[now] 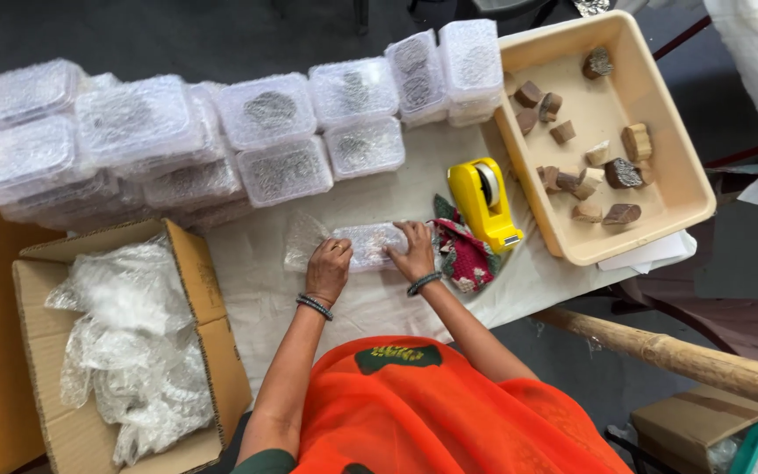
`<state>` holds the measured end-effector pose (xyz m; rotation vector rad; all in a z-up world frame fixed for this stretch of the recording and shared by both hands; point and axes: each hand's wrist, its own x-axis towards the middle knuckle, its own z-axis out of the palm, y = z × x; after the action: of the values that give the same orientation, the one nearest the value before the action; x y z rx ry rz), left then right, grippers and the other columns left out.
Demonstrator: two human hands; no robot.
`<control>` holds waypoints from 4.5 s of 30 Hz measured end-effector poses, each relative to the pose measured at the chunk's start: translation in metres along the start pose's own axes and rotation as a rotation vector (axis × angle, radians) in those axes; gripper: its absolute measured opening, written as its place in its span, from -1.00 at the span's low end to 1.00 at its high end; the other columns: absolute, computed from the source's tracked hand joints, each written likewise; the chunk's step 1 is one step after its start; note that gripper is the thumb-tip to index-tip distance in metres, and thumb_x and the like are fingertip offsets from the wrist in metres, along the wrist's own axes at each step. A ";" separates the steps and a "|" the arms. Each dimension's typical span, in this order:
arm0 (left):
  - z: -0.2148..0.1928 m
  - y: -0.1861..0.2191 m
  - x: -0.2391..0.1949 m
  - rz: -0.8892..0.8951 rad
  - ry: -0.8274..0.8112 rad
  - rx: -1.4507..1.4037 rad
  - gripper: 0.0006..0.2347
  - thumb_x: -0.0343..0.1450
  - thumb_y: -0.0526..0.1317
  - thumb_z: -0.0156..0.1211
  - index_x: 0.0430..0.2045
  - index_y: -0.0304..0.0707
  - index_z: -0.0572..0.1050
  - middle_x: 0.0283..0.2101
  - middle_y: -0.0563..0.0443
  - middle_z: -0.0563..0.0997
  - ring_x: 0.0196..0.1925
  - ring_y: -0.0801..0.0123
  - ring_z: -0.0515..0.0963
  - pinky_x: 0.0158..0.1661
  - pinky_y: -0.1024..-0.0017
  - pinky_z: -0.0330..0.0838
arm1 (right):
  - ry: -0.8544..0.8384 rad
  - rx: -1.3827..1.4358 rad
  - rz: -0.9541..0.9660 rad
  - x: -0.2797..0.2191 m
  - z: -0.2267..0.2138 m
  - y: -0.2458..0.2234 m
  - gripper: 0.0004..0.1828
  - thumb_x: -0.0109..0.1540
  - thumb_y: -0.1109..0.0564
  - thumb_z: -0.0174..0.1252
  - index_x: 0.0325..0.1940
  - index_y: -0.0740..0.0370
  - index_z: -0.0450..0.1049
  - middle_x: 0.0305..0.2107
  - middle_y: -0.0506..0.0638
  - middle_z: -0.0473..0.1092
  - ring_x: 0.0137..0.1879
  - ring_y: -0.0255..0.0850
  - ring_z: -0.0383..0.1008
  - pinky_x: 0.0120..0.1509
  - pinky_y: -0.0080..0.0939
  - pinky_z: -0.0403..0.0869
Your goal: The person wipes a decorative wooden item with a cloth, places it into a small plastic container, and then wraps the container in bubble wrap. The person handles the items on a table covered with a white cloth, surrounded by stacks of similar containers and packaging materials.
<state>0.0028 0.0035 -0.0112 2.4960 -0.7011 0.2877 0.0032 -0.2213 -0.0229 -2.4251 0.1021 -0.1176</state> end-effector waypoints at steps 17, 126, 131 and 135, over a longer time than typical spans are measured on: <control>0.009 0.017 0.004 -0.212 0.001 0.038 -0.98 0.36 -0.31 0.27 -0.42 -0.23 0.58 -0.16 0.14 0.60 -0.07 0.22 0.58 -0.02 0.29 0.50 | -0.209 0.423 0.663 0.029 -0.158 0.238 -0.70 0.26 -0.08 0.29 -0.21 0.22 0.59 -0.43 -0.12 0.52 -0.35 -0.40 0.40 -0.23 -0.31 0.36; 0.001 0.012 0.009 -0.302 0.018 -0.232 -0.94 0.35 -0.31 0.27 -0.38 -0.23 0.58 -0.15 0.03 0.59 -0.03 0.14 0.54 0.16 0.17 0.36 | 0.206 -0.109 0.305 -0.057 -0.048 0.016 -0.76 0.21 0.11 0.33 -0.08 0.21 0.54 -0.22 0.14 0.48 -0.16 0.01 0.53 0.02 -0.02 0.51; -0.024 0.050 0.031 -0.219 0.123 -0.129 -0.88 0.32 -0.33 0.28 -0.31 -0.25 0.59 -0.06 -0.01 0.58 0.03 0.14 0.51 0.07 0.17 0.39 | 0.024 -0.258 -0.321 -0.023 -0.057 -0.013 -0.33 -0.02 0.26 0.28 0.21 0.14 0.49 0.19 0.01 0.37 0.25 0.06 0.27 0.35 0.05 0.36; 0.002 0.042 0.024 -0.271 0.115 -0.107 -0.86 0.39 -0.33 0.24 -0.21 -0.23 0.59 0.03 0.02 0.57 0.12 0.18 0.49 0.16 0.19 0.37 | -0.206 -0.365 -0.286 -0.028 -0.036 0.012 -0.40 0.00 0.20 0.27 0.16 0.09 0.52 0.13 -0.06 0.41 0.23 0.05 0.28 0.18 0.07 0.36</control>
<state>0.0003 -0.0381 0.0130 2.4139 -0.3187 0.2826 -0.0287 -0.2505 -0.0052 -2.7869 -0.3459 0.0258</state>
